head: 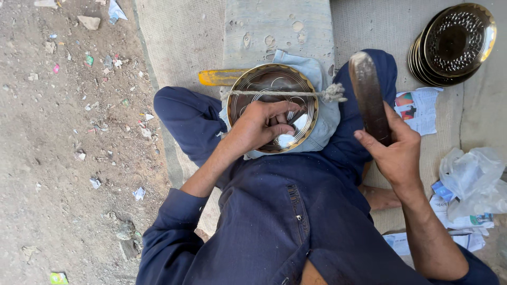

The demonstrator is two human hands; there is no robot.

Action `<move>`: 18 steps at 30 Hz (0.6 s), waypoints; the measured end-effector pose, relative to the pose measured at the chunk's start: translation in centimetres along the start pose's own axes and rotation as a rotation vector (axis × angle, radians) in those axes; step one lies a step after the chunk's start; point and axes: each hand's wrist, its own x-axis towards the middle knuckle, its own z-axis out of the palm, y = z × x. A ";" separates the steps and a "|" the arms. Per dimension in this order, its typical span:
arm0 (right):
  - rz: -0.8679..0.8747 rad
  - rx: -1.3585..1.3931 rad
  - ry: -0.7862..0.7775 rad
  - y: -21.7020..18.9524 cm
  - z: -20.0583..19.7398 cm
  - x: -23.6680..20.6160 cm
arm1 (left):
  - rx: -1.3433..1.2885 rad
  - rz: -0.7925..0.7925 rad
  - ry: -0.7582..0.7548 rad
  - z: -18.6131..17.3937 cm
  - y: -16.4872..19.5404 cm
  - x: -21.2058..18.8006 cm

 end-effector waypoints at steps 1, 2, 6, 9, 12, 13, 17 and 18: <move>0.015 0.016 0.023 0.3 0.1 -0.4 | -0.015 0.004 -0.017 -0.1 0.0 0.2; 0.015 0.016 -0.004 0.6 0.1 -0.7 | -0.027 0.004 -0.045 -0.2 -0.1 0.3; 0.133 0.117 0.032 1.6 1.0 -2.1 | -0.025 0.012 -0.140 -0.7 -0.2 0.9; 0.063 0.067 0.035 2.1 1.8 -2.8 | 0.003 0.101 -0.159 -0.9 -0.2 1.3; 0.046 0.180 0.082 2.1 2.1 -3.0 | 0.037 0.152 -0.165 -1.0 0.0 1.2; 0.069 0.261 0.119 2.1 2.1 -2.9 | 0.050 0.158 -0.169 -1.1 0.1 1.1; 0.017 -0.192 -0.001 1.6 1.4 -2.3 | 0.035 -0.008 -0.093 -1.2 0.4 0.1; -0.016 -0.076 0.045 1.4 1.2 -2.0 | 0.037 -0.037 -0.035 -1.3 0.5 -0.3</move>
